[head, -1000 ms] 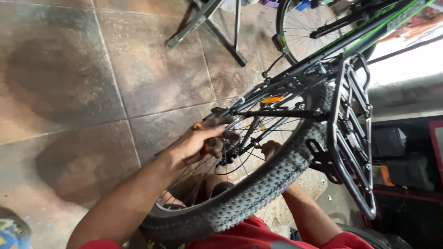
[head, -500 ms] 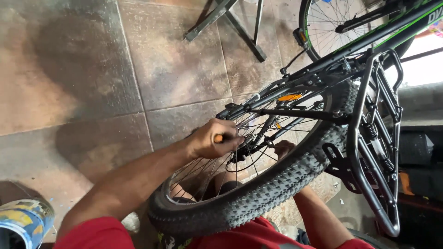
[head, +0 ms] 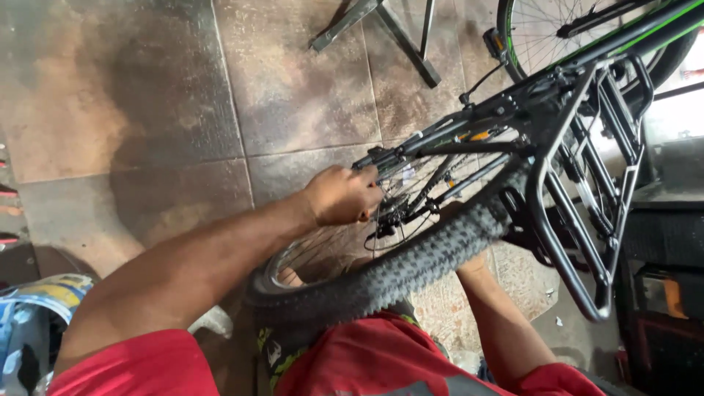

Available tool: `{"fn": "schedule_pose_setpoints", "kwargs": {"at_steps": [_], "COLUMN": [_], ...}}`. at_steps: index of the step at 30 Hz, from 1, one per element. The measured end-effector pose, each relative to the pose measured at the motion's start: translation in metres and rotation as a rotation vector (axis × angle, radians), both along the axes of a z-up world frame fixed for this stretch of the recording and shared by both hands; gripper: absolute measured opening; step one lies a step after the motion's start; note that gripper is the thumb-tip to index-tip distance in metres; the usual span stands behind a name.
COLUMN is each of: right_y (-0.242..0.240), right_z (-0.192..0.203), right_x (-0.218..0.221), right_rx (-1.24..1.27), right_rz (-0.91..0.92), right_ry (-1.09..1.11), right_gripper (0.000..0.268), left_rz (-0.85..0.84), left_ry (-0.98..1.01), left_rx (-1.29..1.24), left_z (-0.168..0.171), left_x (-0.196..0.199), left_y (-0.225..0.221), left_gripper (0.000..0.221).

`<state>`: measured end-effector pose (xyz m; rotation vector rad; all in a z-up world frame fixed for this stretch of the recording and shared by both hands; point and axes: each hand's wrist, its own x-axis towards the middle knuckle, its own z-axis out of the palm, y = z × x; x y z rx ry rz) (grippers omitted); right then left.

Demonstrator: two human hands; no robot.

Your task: Tightening the support bolts of a bicycle's rear rack using a screwdriver and a wrench.

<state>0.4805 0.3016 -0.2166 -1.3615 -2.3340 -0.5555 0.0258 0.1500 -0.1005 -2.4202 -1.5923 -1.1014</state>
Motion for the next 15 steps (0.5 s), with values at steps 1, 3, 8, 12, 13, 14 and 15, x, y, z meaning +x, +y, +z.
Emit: {"fn": "schedule_pose_setpoints", "kwargs": {"at_steps": [1,3,8,12,13,14,15], "right_y": [-0.003,-0.006,-0.039,0.01,0.001,-0.009,-0.017], "right_z": [-0.003,-0.008,0.074,-0.006,0.024,0.055,0.088], "right_x": [-0.002,-0.009,-0.06,0.051,0.013,-0.023,-0.058], "right_rx": [-0.007,0.353,0.408,-0.041,-0.04,-0.247,-0.452], "right_rz": [-0.002,-0.006,0.173,0.313,0.317,0.331,0.342], "right_ry": [0.002,-0.134,-0.146,-0.11,-0.106,0.098,0.305], "right_gripper": [0.006,0.014,0.024,0.016,0.016,0.016,0.017], "left_rz": [-0.002,-0.117,0.096,0.0,0.004,-0.081,-0.167], "left_ry": [0.002,-0.561,0.177,-0.176,-0.172,-0.453,-0.732], "left_rx": [-0.007,-1.123,0.222,-0.003,-0.003,-0.154,-0.308], "left_z": [0.037,0.113,0.029,0.05,0.056,0.064,0.072], "left_x": [-0.007,-0.023,0.006,-0.006,-0.011,-0.015,-0.018], "left_y": [-0.005,-0.012,-0.003,-0.018,-0.024,-0.027,-0.029], "left_gripper": [0.016,0.032,0.017,0.013,0.013,0.023,0.035]}}
